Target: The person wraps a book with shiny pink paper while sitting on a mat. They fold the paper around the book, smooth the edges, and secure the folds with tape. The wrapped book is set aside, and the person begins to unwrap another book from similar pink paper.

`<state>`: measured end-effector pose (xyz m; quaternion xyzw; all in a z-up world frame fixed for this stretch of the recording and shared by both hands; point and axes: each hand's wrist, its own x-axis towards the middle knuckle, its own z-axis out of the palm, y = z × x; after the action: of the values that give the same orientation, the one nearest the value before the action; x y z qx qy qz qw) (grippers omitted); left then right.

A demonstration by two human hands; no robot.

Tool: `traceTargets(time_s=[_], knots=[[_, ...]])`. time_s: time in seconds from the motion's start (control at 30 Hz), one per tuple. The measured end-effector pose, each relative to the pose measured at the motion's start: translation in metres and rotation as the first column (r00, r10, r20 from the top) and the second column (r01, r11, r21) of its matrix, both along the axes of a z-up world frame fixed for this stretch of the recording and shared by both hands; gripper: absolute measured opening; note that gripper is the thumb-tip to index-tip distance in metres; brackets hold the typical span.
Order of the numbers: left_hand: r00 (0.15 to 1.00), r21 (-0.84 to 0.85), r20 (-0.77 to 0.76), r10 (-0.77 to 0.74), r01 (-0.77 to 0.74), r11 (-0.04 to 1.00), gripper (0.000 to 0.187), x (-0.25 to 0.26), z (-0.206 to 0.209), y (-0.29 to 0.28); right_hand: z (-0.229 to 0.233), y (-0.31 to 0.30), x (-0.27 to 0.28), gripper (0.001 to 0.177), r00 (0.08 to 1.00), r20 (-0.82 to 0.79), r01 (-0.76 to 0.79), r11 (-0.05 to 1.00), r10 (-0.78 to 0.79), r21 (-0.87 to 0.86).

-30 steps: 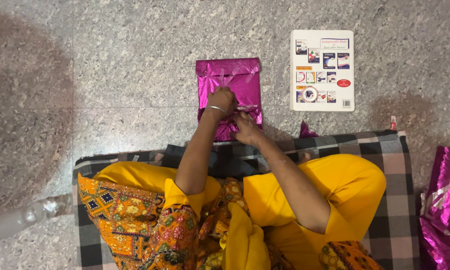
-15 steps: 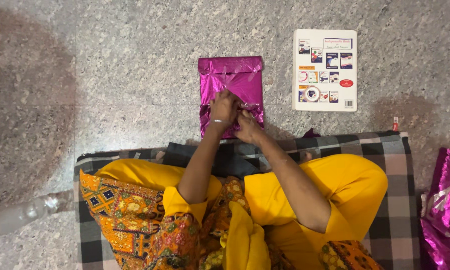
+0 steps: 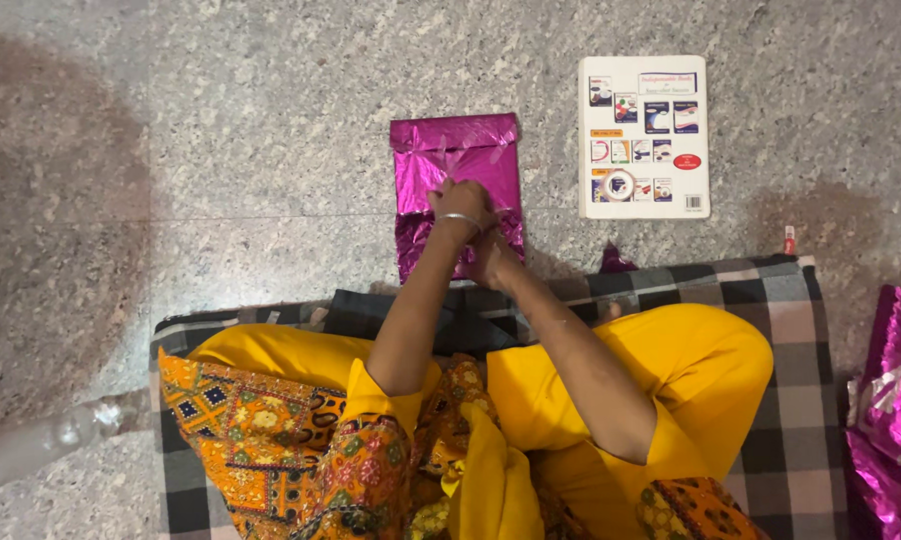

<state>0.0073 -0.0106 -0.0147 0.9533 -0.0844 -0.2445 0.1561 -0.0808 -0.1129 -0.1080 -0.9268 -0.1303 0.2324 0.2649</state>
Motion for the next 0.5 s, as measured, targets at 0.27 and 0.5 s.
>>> traceTargets(time_s=[0.27,0.5], knots=[[0.989,-0.15,0.148,0.002,0.02,0.988,0.02,0.005,-0.034,0.0,0.024,0.001,0.005,0.077,0.977,0.215,-0.024,0.99,-0.007,0.142],[0.864,-0.574,0.337,0.375,-0.128,0.809,0.018,-0.006,0.002,0.024,-0.034,-0.01,0.006,0.065,0.93,0.362,-0.017,0.974,-0.068,0.225]])
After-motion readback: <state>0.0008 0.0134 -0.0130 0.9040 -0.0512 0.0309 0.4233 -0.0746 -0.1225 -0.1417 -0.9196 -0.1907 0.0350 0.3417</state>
